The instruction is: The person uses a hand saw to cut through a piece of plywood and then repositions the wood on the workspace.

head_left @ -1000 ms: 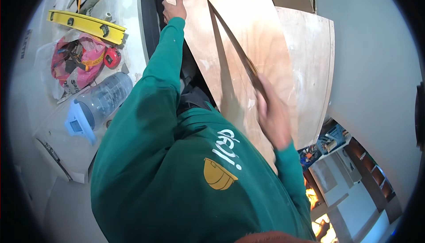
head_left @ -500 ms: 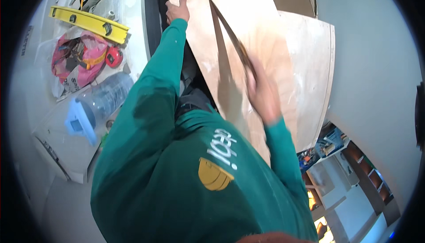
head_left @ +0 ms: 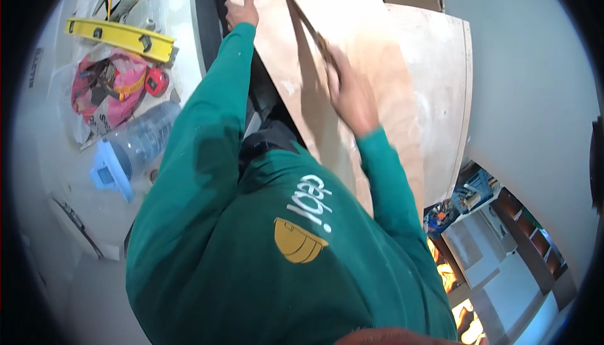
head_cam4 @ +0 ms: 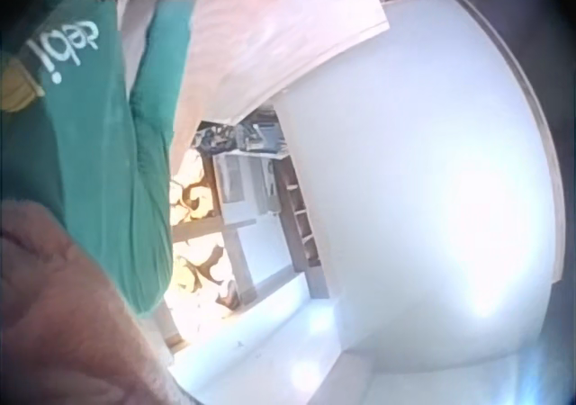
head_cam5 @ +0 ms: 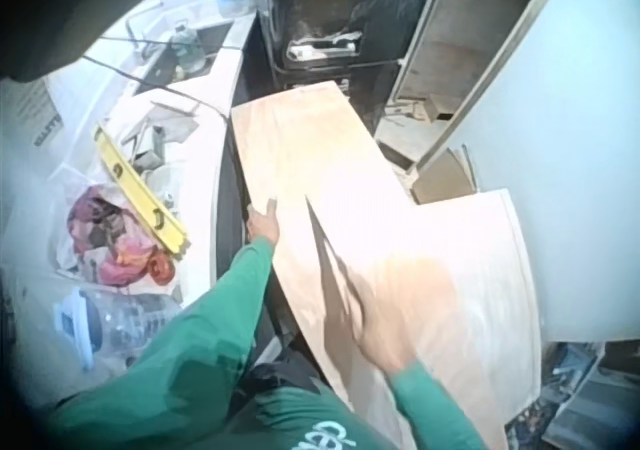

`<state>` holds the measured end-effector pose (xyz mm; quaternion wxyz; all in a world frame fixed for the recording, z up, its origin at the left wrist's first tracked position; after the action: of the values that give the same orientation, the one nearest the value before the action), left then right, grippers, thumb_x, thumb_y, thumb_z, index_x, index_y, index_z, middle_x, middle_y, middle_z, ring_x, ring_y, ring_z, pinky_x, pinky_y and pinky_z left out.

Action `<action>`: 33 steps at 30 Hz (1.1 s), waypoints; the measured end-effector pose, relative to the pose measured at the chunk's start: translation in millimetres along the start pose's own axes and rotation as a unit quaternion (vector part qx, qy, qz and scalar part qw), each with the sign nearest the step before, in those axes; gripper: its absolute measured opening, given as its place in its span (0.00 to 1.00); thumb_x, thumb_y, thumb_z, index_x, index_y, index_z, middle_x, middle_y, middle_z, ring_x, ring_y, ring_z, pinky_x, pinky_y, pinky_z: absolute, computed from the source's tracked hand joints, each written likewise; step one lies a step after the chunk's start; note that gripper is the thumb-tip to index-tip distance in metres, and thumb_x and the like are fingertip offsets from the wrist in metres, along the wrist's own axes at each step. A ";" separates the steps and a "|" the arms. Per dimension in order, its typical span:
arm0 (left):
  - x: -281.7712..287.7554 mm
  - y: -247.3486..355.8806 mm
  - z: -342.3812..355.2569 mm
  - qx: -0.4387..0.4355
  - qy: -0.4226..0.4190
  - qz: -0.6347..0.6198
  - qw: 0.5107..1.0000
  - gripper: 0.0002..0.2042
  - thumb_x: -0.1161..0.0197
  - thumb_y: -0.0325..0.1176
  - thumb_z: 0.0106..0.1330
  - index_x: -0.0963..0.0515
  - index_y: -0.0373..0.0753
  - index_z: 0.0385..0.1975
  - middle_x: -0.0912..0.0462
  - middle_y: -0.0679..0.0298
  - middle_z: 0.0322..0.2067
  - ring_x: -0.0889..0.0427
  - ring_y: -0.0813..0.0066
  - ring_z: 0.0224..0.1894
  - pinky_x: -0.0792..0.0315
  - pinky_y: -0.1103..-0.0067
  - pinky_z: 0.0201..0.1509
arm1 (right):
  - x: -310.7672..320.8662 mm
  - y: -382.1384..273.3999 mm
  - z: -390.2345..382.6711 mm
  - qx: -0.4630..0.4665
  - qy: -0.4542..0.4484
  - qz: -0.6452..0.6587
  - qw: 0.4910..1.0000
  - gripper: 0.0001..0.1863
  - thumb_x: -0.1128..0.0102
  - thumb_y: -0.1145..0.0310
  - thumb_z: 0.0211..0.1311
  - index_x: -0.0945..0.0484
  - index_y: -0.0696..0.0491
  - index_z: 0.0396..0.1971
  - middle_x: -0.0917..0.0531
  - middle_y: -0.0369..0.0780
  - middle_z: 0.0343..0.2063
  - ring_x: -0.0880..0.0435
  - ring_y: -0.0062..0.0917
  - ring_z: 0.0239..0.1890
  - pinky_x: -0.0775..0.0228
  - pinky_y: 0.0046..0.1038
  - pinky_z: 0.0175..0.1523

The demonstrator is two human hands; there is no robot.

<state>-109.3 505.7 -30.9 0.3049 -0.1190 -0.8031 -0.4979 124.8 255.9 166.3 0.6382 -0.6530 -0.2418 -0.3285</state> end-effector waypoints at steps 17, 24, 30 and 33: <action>-56.2 -33.8 115.8 -0.114 0.011 0.148 0.982 0.37 0.41 0.60 0.73 0.26 0.27 0.64 0.16 0.36 0.51 0.14 0.38 0.52 0.18 0.51 0.55 | -4.9 12.1 2.0 -0.149 0.002 0.222 0.964 0.28 0.60 0.45 0.82 0.22 0.46 0.65 0.14 0.61 0.49 0.15 0.60 0.51 0.23 0.54 0.57; -20.0 -23.7 55.3 0.007 0.058 0.099 0.993 0.50 0.43 0.74 0.68 0.27 0.21 0.62 0.17 0.35 0.54 0.14 0.38 0.54 0.17 0.50 0.60 | 76.9 -27.2 -123.1 -0.127 -0.047 0.065 0.989 0.27 0.46 0.63 0.75 0.31 0.42 0.72 0.11 0.48 0.40 0.11 0.49 0.40 0.18 0.49 0.41; -13.9 -4.9 46.1 0.011 0.090 0.164 0.982 0.42 0.42 0.67 0.72 0.25 0.28 0.64 0.14 0.37 0.51 0.13 0.36 0.53 0.17 0.50 0.54 | -42.9 24.8 55.0 -0.083 -0.007 0.080 0.993 0.24 0.47 0.56 0.75 0.24 0.39 0.68 0.12 0.46 0.54 0.12 0.48 0.50 0.19 0.50 0.53; -29.5 11.6 52.4 -0.073 0.036 0.183 0.980 0.44 0.41 0.69 0.71 0.27 0.26 0.65 0.16 0.36 0.55 0.16 0.36 0.57 0.20 0.51 0.59 | -52.6 26.7 43.0 -0.091 0.015 0.170 0.981 0.23 0.47 0.54 0.76 0.22 0.40 0.67 0.14 0.48 0.57 0.14 0.44 0.56 0.23 0.46 0.62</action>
<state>-99.8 560.2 -57.1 0.4104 -0.2677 -0.7177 -0.4947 114.5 302.2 110.8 0.6262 -0.7348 -0.0869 -0.2457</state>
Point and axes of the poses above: each hand's wrist, its own z-axis towards the middle knuckle, its own x-axis out of the back of the hand, y = z × x, the point moved 8 cm from there along z, towards the middle knuckle
